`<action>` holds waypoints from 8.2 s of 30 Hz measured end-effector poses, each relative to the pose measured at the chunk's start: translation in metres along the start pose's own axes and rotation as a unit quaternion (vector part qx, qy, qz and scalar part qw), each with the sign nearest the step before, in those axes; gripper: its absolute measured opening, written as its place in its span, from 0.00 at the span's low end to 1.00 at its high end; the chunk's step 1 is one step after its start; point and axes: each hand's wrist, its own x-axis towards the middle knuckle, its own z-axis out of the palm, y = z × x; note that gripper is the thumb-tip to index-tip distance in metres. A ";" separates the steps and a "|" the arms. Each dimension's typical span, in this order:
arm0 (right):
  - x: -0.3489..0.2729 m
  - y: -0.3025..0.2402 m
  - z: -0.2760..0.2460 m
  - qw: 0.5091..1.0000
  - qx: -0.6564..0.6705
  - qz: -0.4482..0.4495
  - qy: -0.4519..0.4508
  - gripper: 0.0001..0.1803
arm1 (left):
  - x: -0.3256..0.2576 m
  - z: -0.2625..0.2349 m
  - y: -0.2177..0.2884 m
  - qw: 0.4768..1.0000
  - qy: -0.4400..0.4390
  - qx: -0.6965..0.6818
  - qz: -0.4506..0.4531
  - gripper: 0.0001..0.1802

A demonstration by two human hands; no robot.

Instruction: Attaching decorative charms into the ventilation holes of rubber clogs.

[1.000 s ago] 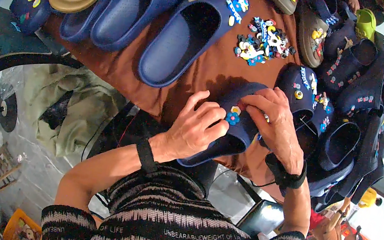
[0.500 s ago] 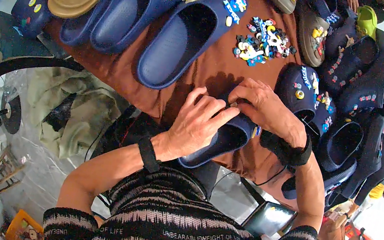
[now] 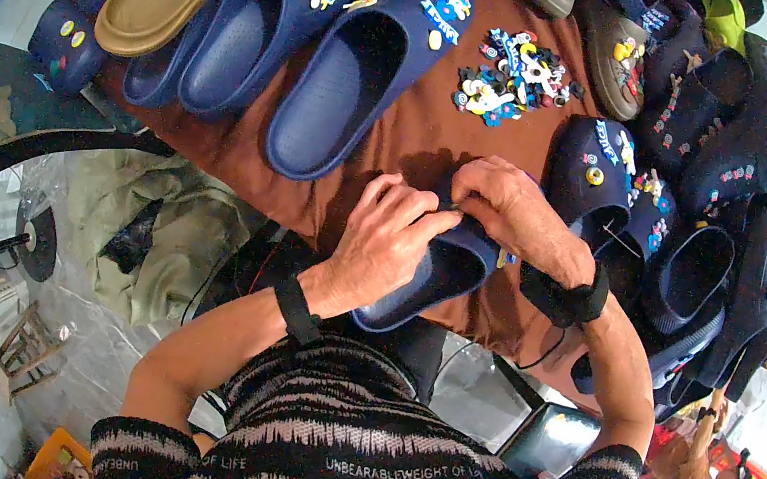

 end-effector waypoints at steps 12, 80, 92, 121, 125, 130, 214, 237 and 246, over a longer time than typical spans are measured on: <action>0.009 -0.017 -0.007 0.998 -0.060 -0.013 -0.022 0.05 | 0.001 -0.002 0.001 1.000 -0.002 -0.020 -0.014 0.19; 0.001 -0.022 -0.023 0.989 -0.118 -0.042 -0.081 0.09 | -0.003 0.002 0.002 0.994 -0.008 -0.027 -0.102 0.15; 0.013 -0.022 -0.005 0.970 -0.233 -0.061 -0.044 0.06 | -0.003 0.003 0.000 0.997 -0.010 -0.015 -0.075 0.15; 0.019 -0.006 -0.010 0.983 -0.101 -0.096 -0.119 0.06 | -0.004 0.007 -0.002 0.997 0.004 -0.026 -0.075 0.16; 0.009 -0.008 -0.014 0.991 -0.066 -0.072 -0.097 0.09 | -0.004 0.002 0.001 0.992 -0.030 -0.045 -0.116 0.16; 0.012 -0.010 -0.031 0.979 0.104 0.013 -0.176 0.12 | -0.005 0.002 -0.001 0.989 -0.032 -0.049 -0.135 0.17; -0.064 -0.061 0.042 0.962 -0.139 0.074 0.224 0.11 | 0.071 -0.014 -0.035 0.951 -0.174 -0.092 -0.240 0.15; -0.031 -0.035 0.003 0.963 -0.104 0.105 0.227 0.08 | 0.026 -0.018 -0.019 0.999 -0.024 0.000 0.041 0.04; -0.022 -0.026 0.011 0.971 -0.172 0.061 0.152 0.10 | 0.005 -0.020 -0.043 0.978 -0.093 0.168 0.086 0.05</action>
